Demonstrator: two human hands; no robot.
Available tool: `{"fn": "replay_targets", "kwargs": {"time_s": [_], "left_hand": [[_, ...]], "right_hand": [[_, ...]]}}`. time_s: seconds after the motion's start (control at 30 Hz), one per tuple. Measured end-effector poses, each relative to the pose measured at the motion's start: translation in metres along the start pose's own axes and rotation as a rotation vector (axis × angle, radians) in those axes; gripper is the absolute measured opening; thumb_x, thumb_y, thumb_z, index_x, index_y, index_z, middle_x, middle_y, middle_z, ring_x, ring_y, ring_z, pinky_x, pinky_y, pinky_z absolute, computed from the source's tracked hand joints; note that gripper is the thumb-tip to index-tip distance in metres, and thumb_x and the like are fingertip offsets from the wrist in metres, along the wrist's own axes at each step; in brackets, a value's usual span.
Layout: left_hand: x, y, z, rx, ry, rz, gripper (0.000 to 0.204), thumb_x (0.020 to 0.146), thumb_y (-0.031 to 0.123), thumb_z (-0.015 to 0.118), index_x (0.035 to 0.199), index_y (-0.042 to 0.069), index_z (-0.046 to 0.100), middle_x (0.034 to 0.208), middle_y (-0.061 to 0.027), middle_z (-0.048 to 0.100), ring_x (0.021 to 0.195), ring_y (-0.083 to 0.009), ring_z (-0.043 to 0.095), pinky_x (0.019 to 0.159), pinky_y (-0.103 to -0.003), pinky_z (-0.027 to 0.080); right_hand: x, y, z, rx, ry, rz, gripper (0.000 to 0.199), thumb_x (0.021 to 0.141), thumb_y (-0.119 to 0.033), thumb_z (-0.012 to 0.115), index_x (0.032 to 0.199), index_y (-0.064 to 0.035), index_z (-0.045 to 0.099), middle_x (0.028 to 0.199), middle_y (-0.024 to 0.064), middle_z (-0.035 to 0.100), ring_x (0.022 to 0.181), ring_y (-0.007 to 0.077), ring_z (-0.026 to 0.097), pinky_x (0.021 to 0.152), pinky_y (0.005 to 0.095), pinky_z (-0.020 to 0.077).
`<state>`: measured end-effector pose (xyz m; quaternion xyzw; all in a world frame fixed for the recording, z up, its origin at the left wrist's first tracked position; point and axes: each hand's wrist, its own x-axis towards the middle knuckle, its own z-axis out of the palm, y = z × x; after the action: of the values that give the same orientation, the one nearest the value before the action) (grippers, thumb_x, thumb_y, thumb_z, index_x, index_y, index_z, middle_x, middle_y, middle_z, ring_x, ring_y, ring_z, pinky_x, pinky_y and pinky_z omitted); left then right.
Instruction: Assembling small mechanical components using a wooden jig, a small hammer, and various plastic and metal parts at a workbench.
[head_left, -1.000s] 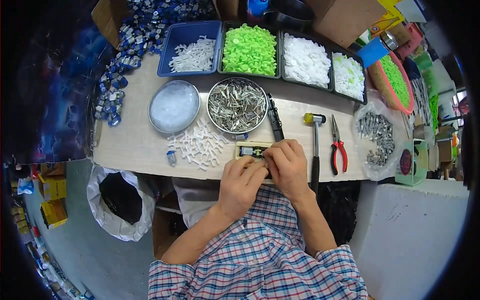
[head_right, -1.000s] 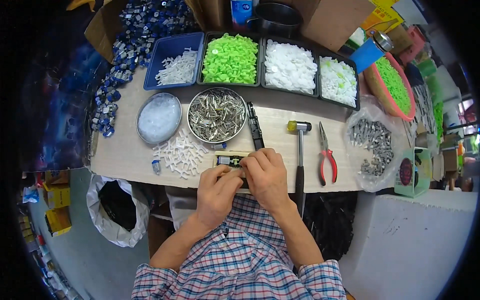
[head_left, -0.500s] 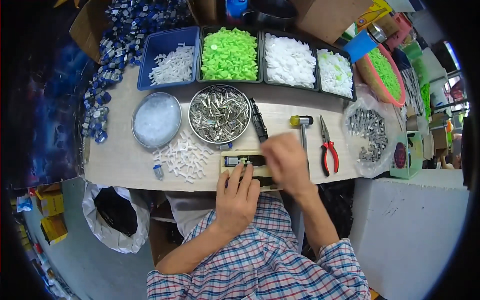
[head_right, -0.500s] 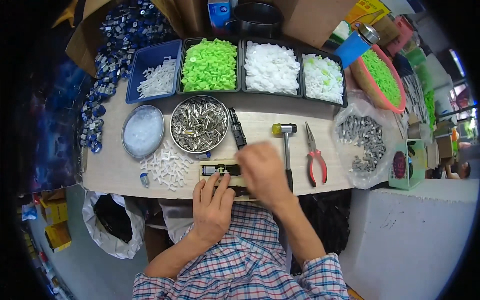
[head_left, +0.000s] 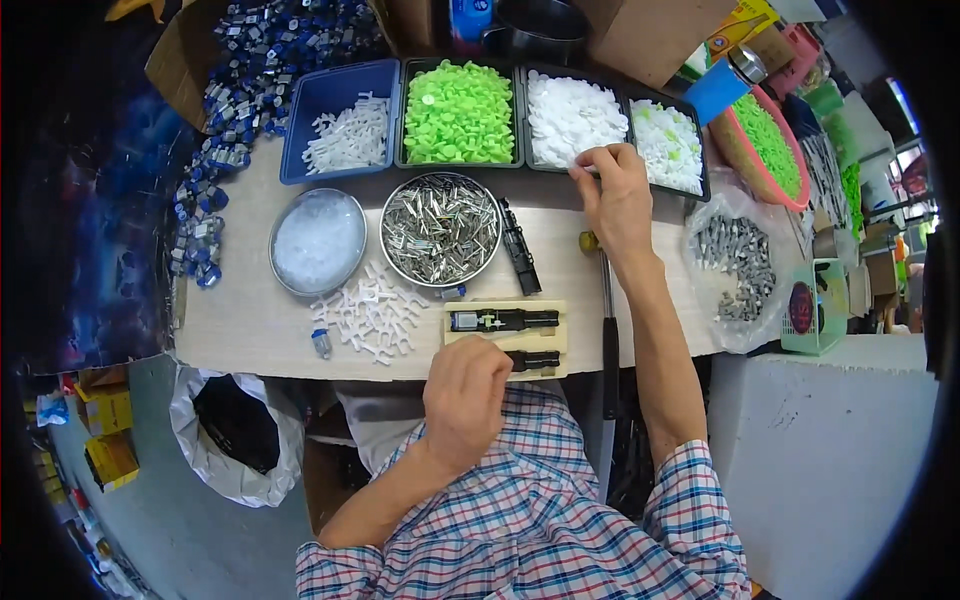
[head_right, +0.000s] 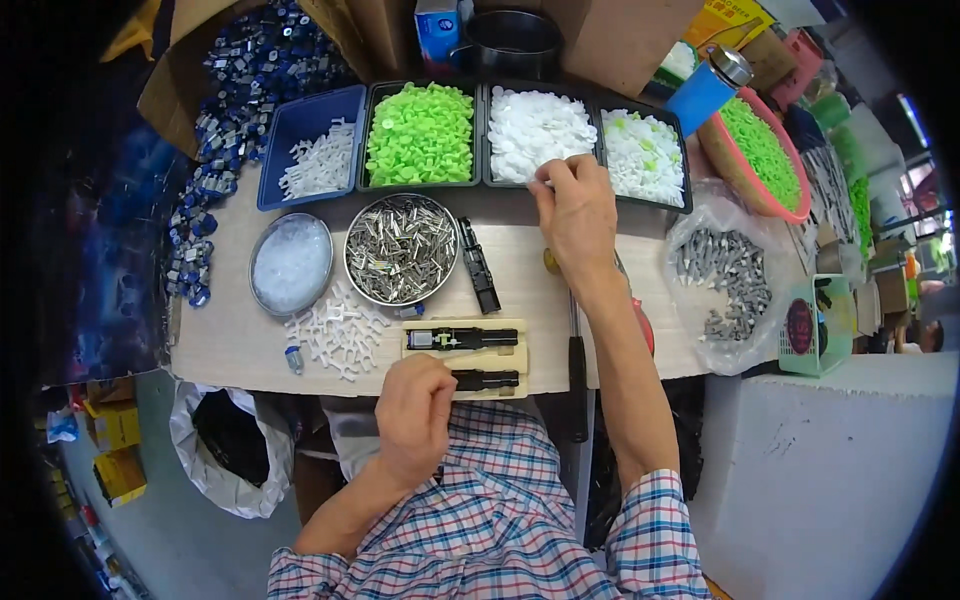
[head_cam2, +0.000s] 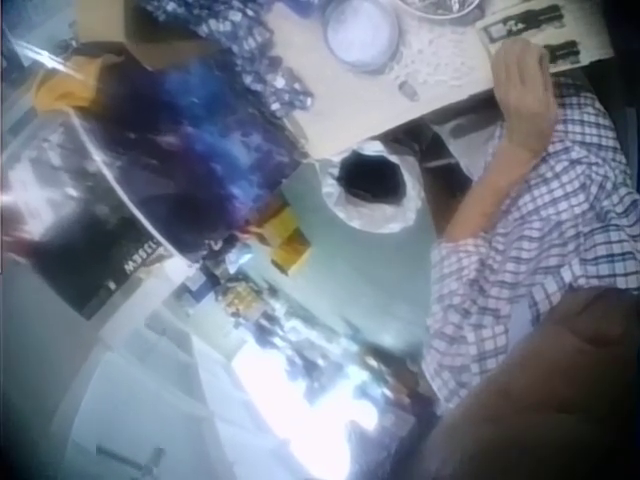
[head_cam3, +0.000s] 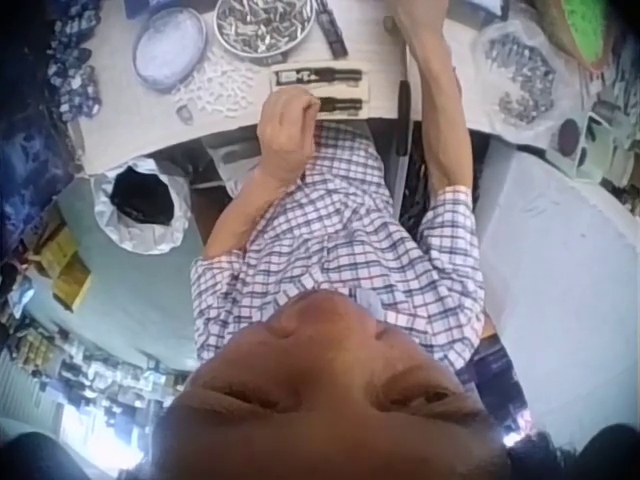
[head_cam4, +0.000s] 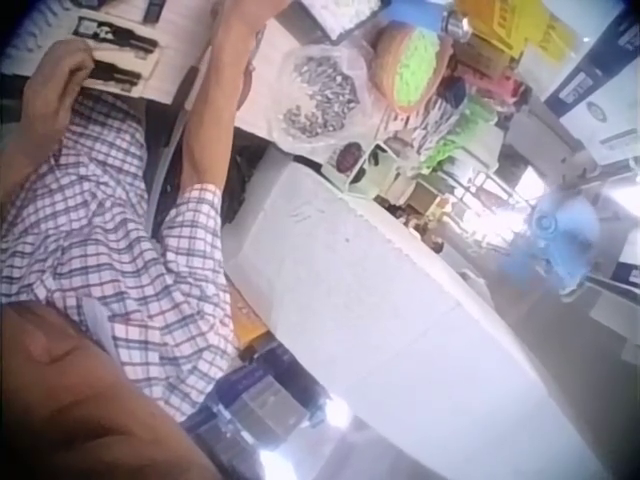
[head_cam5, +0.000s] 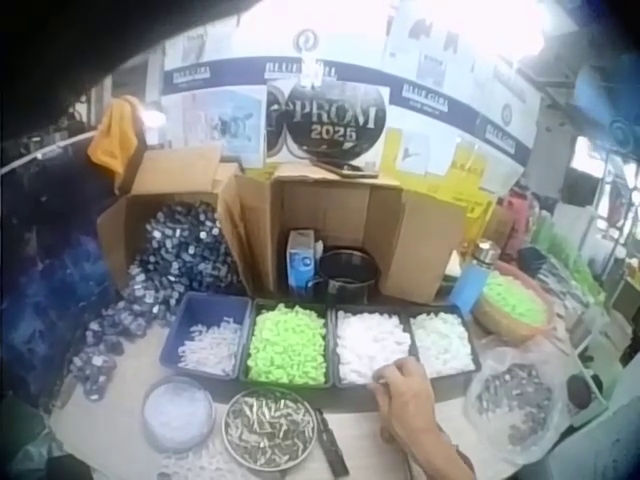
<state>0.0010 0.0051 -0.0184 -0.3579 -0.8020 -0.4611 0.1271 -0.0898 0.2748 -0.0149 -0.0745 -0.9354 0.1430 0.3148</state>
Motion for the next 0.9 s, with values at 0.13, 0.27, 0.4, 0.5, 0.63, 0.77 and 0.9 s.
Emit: {"fn": "replay_targets", "kwargs": {"time_s": [0.13,0.27,0.4,0.5,0.63,0.77,0.9], "left_hand": [[0.013,0.005,-0.011,-0.231,-0.009,-0.291,0.014,0.089,-0.007,0.065,0.102,-0.003,0.063,0.095,-0.0135,0.065,0.084,-0.0259,0.066,0.075,-0.032,0.053],[0.014,-0.001,-0.006,-0.679,-0.002,-0.605,0.013,0.099,0.003,0.065,0.11,-0.003,0.065,0.1,-0.0069,0.069,0.091,-0.012,0.066,0.082,-0.025,0.053],[0.018,0.006,-0.01,-1.002,0.023,-0.817,0.02,0.098,0.004,0.066,0.117,-0.004,0.065,0.1,-0.0068,0.07,0.09,-0.0111,0.068,0.084,-0.024,0.054],[0.016,0.004,-0.009,-1.059,0.034,-0.878,0.022,0.098,0.004,0.067,0.118,-0.005,0.065,0.099,-0.0092,0.072,0.09,-0.0123,0.069,0.085,-0.025,0.056],[0.016,0.001,-0.007,-1.069,0.017,-0.875,0.022,0.098,0.004,0.066,0.118,-0.005,0.065,0.099,-0.0091,0.071,0.09,-0.0124,0.069,0.086,-0.025,0.056],[0.014,0.002,-0.008,-1.054,0.004,-0.891,0.022,0.098,0.004,0.066,0.118,-0.005,0.064,0.099,-0.0087,0.071,0.091,-0.0123,0.07,0.086,-0.025,0.057],[0.009,0.002,-0.01,-1.028,-0.001,-0.874,0.021,0.098,0.004,0.065,0.118,-0.005,0.064,0.099,-0.0084,0.071,0.091,-0.0122,0.07,0.086,-0.025,0.057]], "right_hand": [[-0.001,0.005,0.008,0.049,0.066,-0.02,0.007,0.09,-0.008,0.072,0.096,-0.0054,0.07,0.094,0.0118,0.063,0.087,0.0292,0.063,0.076,0.0384,0.0511],[-0.007,0.004,0.01,0.085,0.138,-0.043,0.005,0.091,-0.005,0.07,0.096,-0.0038,0.069,0.092,0.0124,0.062,0.087,0.0293,0.063,0.076,0.0383,0.0505],[-0.024,-0.009,0.002,0.15,0.178,-0.057,0.004,0.093,-0.002,0.066,0.095,0.0009,0.064,0.091,0.014,0.061,0.083,0.0302,0.061,0.075,0.0391,0.049],[-0.044,-0.026,-0.009,0.185,0.12,-0.034,0.004,0.094,0.0,0.064,0.094,0.0022,0.061,0.09,0.015,0.061,0.083,0.0315,0.06,0.075,0.0392,0.048],[-0.065,-0.031,-0.018,0.202,-0.007,0.049,0.006,0.091,0.001,0.065,0.096,0.0008,0.064,0.091,0.0141,0.062,0.089,0.0333,0.059,0.078,0.04,0.0475],[-0.069,-0.033,-0.02,0.157,-0.155,-0.068,0.013,0.086,-0.002,0.069,0.099,-0.0029,0.068,0.092,0.0105,0.065,0.094,0.0318,0.06,0.083,0.0425,0.0474],[-0.074,-0.039,-0.024,0.12,-0.272,-0.107,0.012,0.084,-0.003,0.071,0.096,-0.0052,0.069,0.091,0.0083,0.066,0.095,0.0298,0.06,0.085,0.0422,0.0466]]}}
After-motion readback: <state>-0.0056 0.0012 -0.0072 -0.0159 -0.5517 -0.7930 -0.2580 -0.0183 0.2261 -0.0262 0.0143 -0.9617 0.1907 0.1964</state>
